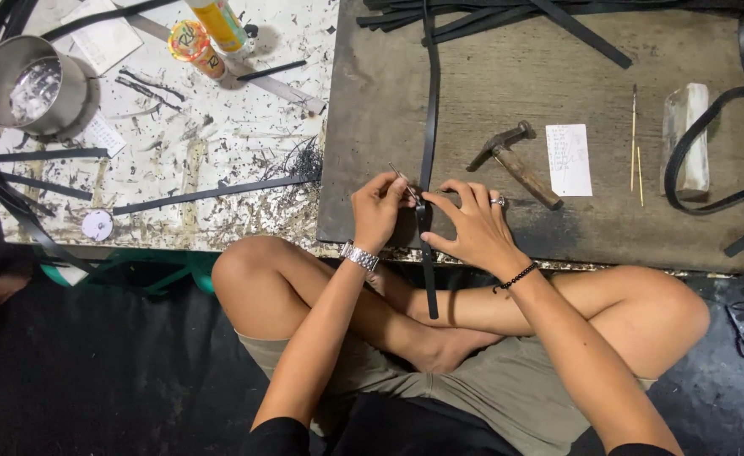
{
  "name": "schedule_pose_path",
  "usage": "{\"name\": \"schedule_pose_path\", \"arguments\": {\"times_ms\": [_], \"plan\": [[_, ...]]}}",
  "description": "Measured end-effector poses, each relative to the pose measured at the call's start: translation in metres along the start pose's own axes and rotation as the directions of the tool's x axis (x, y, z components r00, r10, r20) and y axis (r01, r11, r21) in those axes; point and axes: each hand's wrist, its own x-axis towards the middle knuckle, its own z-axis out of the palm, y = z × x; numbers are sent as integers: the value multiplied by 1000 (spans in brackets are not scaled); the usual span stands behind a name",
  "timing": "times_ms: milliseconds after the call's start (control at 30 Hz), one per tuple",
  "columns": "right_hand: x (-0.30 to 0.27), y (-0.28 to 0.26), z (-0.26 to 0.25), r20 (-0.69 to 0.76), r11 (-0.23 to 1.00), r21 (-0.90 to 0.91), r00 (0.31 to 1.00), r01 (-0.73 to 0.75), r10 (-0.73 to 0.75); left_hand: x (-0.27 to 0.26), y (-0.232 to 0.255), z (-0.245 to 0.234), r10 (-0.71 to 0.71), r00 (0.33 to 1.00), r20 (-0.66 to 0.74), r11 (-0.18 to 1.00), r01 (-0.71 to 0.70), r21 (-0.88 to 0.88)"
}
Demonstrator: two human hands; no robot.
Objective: Measuring leather straps and punching holes into them using a hammer and a punch tool
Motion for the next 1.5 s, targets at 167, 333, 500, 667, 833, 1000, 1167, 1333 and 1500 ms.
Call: {"name": "schedule_pose_path", "arguments": {"times_ms": [167,333,500,667,833,1000,1167,1333,1500], "plan": [[-9,-4,-6,41,1000,-9,999,19,-19,7,-12,-11,-64,998,-27,959,54,-279],[-8,3,6,20,1000,21,1000,-22,21,-11,6,0,87,996,32,992,-89,87],[-3,3,10,-24,998,46,999,-41,42,-17,19,4,206,977,60,911,-214,353],[-3,1,8,-44,997,75,999,-26,30,-18,22,5,280,956,93,894,-294,338],[-3,1,7,-49,996,87,999,-18,22,-18,22,5,303,945,120,876,-326,356],[-3,1,7,-54,997,78,999,-5,9,-18,23,4,331,935,131,865,-356,355],[-4,-1,5,-55,994,105,998,-13,19,-18,28,5,355,923,151,850,-385,359],[-4,1,8,-69,996,85,997,-19,25,-22,26,6,401,888,224,786,-459,414],[-5,49,3,-314,980,-95,940,-173,135,-18,31,1,450,792,414,587,-611,531]]}}
